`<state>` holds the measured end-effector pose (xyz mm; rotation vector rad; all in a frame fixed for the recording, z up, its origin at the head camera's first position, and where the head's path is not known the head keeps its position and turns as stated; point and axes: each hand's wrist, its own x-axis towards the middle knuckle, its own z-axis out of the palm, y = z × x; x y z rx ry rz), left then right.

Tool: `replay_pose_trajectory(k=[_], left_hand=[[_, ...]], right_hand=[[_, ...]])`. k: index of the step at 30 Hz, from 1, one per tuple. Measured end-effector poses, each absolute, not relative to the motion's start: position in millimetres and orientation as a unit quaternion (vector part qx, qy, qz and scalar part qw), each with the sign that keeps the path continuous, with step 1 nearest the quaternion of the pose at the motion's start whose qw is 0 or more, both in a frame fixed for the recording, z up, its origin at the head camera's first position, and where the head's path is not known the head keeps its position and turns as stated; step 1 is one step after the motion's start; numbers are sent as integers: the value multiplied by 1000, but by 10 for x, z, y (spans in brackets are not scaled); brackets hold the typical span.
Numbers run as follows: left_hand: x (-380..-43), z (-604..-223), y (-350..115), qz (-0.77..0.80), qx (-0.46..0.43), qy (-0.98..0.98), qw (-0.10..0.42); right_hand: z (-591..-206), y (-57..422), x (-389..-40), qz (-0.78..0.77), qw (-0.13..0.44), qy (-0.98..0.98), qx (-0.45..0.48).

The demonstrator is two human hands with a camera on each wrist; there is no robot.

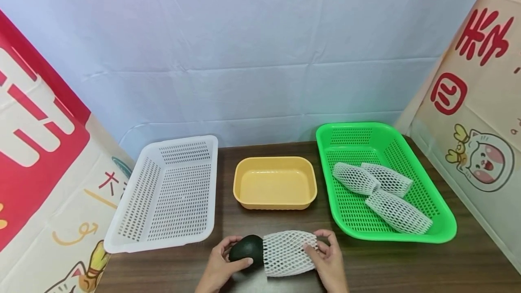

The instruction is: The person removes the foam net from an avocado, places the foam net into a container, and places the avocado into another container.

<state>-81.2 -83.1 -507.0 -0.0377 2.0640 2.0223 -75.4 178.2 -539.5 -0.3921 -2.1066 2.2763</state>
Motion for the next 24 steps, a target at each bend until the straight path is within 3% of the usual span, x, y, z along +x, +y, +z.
replay_pose_trajectory(k=[12, 19, 24], left_hand=[[-825, -5286, -885, 678, -18, 724, 127], [-801, -5110, -872, 686, 12, 716, 126], [-767, -4784, -843, 701, 47, 703, 108]], right_hand=[[-5588, 1872, -841, 739, 32, -662, -121], [-5441, 1819, -868, 744, 97, -659, -54], [-5368, 1787, -937, 755, 78, -645, -83]])
